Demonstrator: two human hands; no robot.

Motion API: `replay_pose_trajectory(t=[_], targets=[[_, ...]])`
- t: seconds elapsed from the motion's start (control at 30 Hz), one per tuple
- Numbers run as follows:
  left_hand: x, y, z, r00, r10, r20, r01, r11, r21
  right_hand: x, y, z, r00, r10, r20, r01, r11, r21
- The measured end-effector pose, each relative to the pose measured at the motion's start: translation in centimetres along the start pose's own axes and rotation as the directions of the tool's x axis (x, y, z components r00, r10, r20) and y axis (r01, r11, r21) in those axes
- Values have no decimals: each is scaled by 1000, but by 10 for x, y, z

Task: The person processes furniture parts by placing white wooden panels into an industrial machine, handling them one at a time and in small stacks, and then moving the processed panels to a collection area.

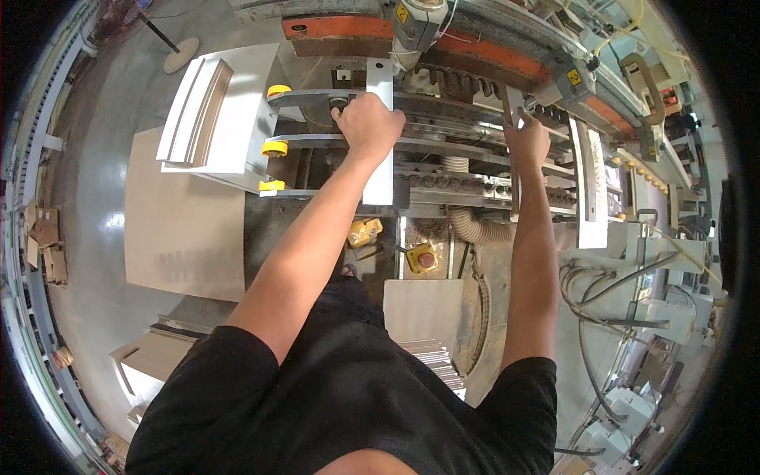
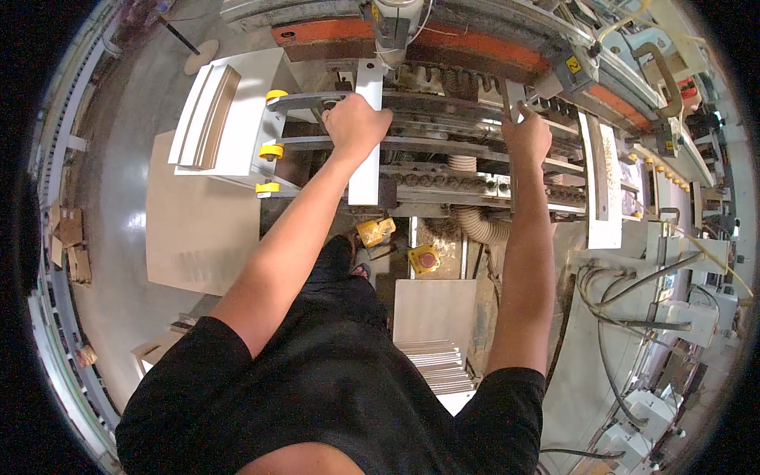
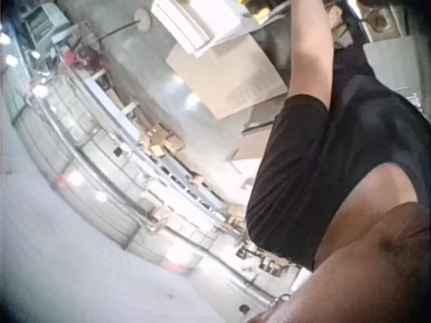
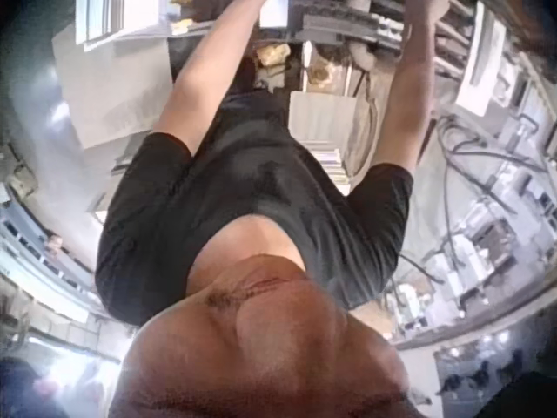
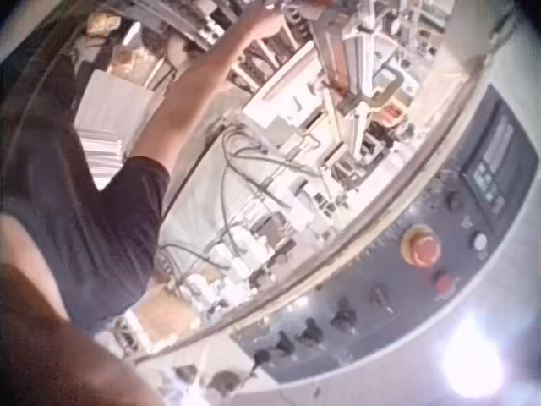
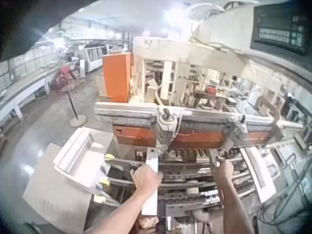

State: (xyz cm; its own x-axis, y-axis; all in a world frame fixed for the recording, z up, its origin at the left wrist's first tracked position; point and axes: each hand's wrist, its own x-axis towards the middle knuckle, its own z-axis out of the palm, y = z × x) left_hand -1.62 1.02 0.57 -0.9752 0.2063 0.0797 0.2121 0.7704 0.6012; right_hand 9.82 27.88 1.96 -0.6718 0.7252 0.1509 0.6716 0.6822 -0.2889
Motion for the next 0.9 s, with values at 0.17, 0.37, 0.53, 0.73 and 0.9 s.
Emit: replay_pose_trajectory(t=[0.17, 0.37, 0.53, 0.73, 0.9], targets=[[-3, -4, 8, 1000, -16, -9, 16, 999, 31, -7, 2, 2, 1000, -11, -16, 11, 1000, 12], [-7, -5, 7, 999, 5, -39, -5, 1000, -2, -7, 10, 7, 997, -67, -29, 68, 997, 39], [-8, -3, 8, 997, -3, -72, 1, 999, -38, -6, 6, 3, 999, -18, -35, 18, 1000, -9], [-7, -7, 9, 992, 0, -123, -14, 994, -108, -9, -7, 1, 999, 26, -43, -27, 999, -18], [-8, -6, 8, 998, -39, -57, 28, 984, -174, -12, -10, -2, 997, 18, -70, -22, 999, -43]])
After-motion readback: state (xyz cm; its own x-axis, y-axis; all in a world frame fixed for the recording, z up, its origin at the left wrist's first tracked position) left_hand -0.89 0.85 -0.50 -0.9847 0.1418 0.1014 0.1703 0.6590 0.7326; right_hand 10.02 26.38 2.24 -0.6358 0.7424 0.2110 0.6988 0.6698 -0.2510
